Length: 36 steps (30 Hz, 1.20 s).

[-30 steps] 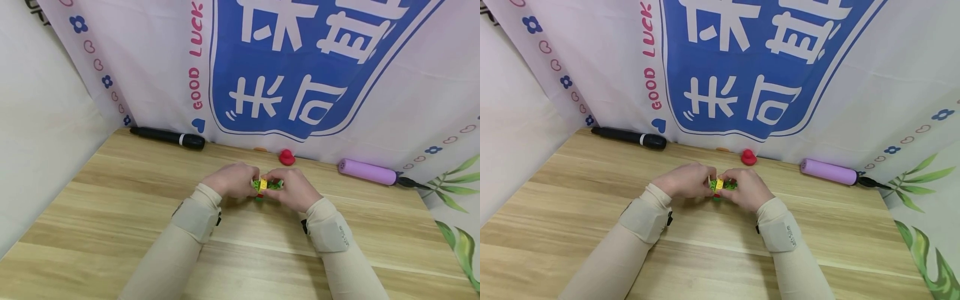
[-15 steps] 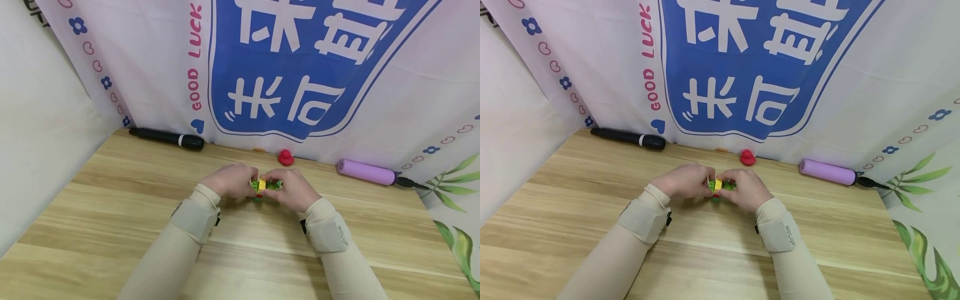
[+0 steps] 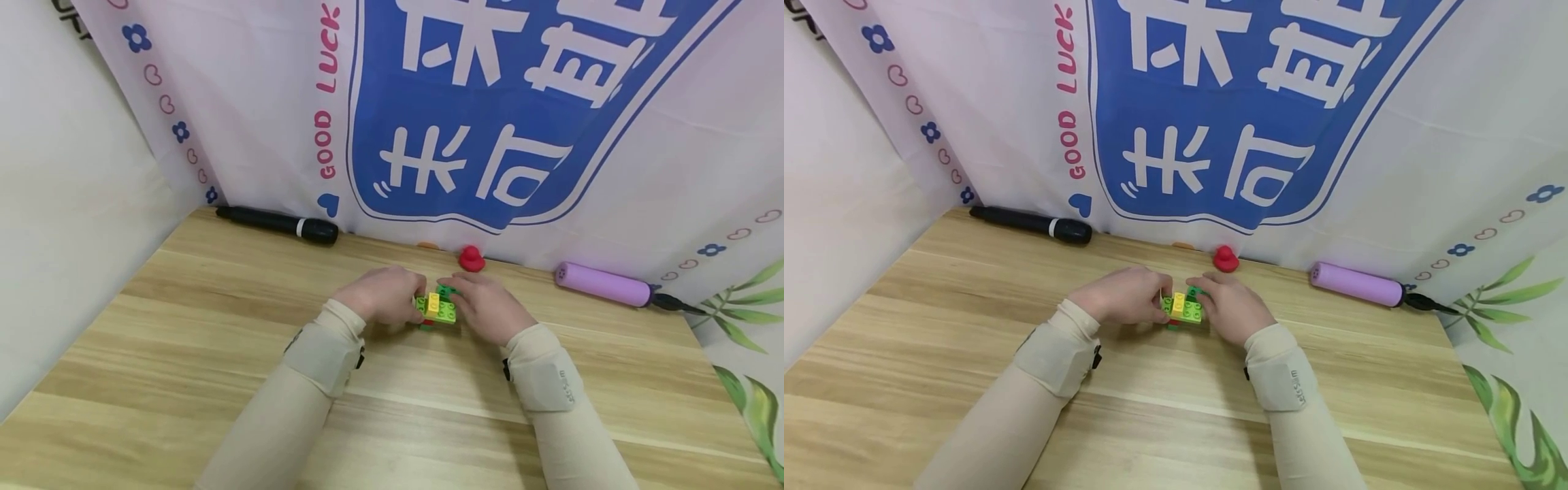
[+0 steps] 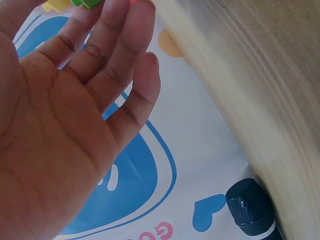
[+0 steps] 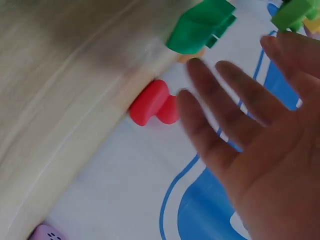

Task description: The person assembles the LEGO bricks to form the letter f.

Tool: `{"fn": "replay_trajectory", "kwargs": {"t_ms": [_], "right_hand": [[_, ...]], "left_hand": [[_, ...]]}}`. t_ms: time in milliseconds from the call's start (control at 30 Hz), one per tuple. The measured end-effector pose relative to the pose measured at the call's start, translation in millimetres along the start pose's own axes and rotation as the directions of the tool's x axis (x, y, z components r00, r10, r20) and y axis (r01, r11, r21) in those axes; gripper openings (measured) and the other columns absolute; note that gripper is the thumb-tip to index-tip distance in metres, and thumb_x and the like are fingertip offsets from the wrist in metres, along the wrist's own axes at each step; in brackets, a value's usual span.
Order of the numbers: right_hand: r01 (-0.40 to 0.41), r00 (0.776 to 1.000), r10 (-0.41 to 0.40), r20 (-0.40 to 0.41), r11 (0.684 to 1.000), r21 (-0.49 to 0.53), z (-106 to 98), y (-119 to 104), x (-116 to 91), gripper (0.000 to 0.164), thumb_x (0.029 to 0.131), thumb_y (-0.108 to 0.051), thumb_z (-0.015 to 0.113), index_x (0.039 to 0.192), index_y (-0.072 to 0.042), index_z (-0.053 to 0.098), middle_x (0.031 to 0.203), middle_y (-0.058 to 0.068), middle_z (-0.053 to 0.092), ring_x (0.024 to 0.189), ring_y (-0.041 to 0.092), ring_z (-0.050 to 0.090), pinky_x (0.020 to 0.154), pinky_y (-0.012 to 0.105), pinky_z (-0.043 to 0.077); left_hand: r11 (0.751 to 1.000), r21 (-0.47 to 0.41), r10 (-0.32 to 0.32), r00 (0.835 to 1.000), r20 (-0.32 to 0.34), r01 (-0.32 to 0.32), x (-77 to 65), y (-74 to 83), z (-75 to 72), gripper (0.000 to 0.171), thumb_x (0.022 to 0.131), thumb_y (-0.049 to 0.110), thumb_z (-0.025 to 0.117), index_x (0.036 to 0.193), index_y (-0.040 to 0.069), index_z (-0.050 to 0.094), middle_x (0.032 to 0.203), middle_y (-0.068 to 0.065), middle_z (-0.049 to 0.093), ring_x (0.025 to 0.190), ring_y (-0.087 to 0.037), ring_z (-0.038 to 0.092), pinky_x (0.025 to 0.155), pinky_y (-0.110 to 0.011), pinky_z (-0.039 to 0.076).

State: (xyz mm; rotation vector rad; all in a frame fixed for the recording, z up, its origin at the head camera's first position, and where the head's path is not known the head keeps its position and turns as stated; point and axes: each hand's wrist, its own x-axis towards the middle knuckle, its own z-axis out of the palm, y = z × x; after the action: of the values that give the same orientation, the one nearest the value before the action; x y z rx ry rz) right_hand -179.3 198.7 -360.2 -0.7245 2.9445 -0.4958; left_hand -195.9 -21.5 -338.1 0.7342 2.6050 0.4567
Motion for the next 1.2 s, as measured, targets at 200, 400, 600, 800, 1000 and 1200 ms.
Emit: {"fn": "replay_trajectory", "kwargs": {"t_ms": [200,400,600,800,1000,1200], "right_hand": [[-0.037,0.994,0.042,0.097,0.998,-0.057,6.3,5.3,-0.6,0.046,0.106,-0.009,0.057,0.152,-0.019,0.059,0.158,0.022,0.051,0.142,0.046,0.053,0.116,0.061,0.043],[-0.056,0.992,0.062,0.106,0.997,-0.060,8.2,7.5,0.2,0.044,0.097,-0.011,0.075,0.139,-0.015,0.065,0.139,0.016,0.067,0.126,0.037,0.066,0.110,0.058,0.050],[-0.084,0.994,0.089,0.066,0.993,-0.080,2.6,9.5,-0.2,0.019,0.095,-0.015,0.079,0.111,-0.016,0.067,0.106,0.005,0.072,0.092,0.024,0.065,0.091,0.050,0.057],[-0.071,0.994,0.078,-0.078,0.994,0.088,-19.1,1.2,-7.8,0.031,0.098,-0.017,0.076,0.127,-0.011,0.066,0.113,0.008,0.073,0.104,0.028,0.069,0.093,0.053,0.057],[0.043,0.995,-0.024,-0.101,0.981,0.190,-26.6,-13.1,-11.0,0.034,0.097,-0.021,0.079,0.129,-0.012,0.072,0.116,0.002,0.075,0.107,0.024,0.069,0.092,0.050,0.058],[0.106,0.992,-0.089,-0.090,0.973,0.205,-19.3,-20.2,-8.1,0.034,0.097,-0.019,0.079,0.130,-0.013,0.072,0.123,0.002,0.075,0.108,0.023,0.071,0.090,0.049,0.060]], "left_hand": [[1.000,0.017,0.005,1.000,-0.004,-0.005,0.2,0.1,1.0,0.033,0.095,0.034,0.081,0.118,0.014,0.069,0.103,0.002,0.069,0.090,-0.017,0.062,0.086,-0.035,0.051],[1.000,0.006,0.000,1.000,-0.007,0.000,-0.9,-0.5,1.1,0.032,0.094,0.034,0.081,0.116,0.015,0.069,0.101,0.003,0.070,0.088,-0.016,0.062,0.083,-0.034,0.050],[1.000,-0.002,-0.004,1.000,-0.005,0.004,-2.0,-0.7,0.7,0.030,0.094,0.034,0.081,0.115,0.015,0.069,0.101,0.003,0.069,0.088,-0.017,0.062,0.083,-0.034,0.050],[1.000,0.001,0.001,1.000,0.002,-0.001,-0.8,-0.3,0.9,0.031,0.095,0.033,0.080,0.118,0.015,0.069,0.103,0.003,0.069,0.090,-0.017,0.062,0.084,-0.034,0.050],[1.000,0.002,0.001,1.000,0.005,-0.001,-0.5,0.7,0.0,0.033,0.095,0.034,0.080,0.118,0.014,0.069,0.104,0.001,0.069,0.089,-0.017,0.062,0.085,-0.035,0.051],[1.000,0.025,0.015,1.000,-0.012,-0.015,-0.1,0.6,0.2,0.035,0.095,0.034,0.080,0.120,0.013,0.070,0.105,0.001,0.071,0.091,-0.017,0.063,0.089,-0.037,0.053]]}}
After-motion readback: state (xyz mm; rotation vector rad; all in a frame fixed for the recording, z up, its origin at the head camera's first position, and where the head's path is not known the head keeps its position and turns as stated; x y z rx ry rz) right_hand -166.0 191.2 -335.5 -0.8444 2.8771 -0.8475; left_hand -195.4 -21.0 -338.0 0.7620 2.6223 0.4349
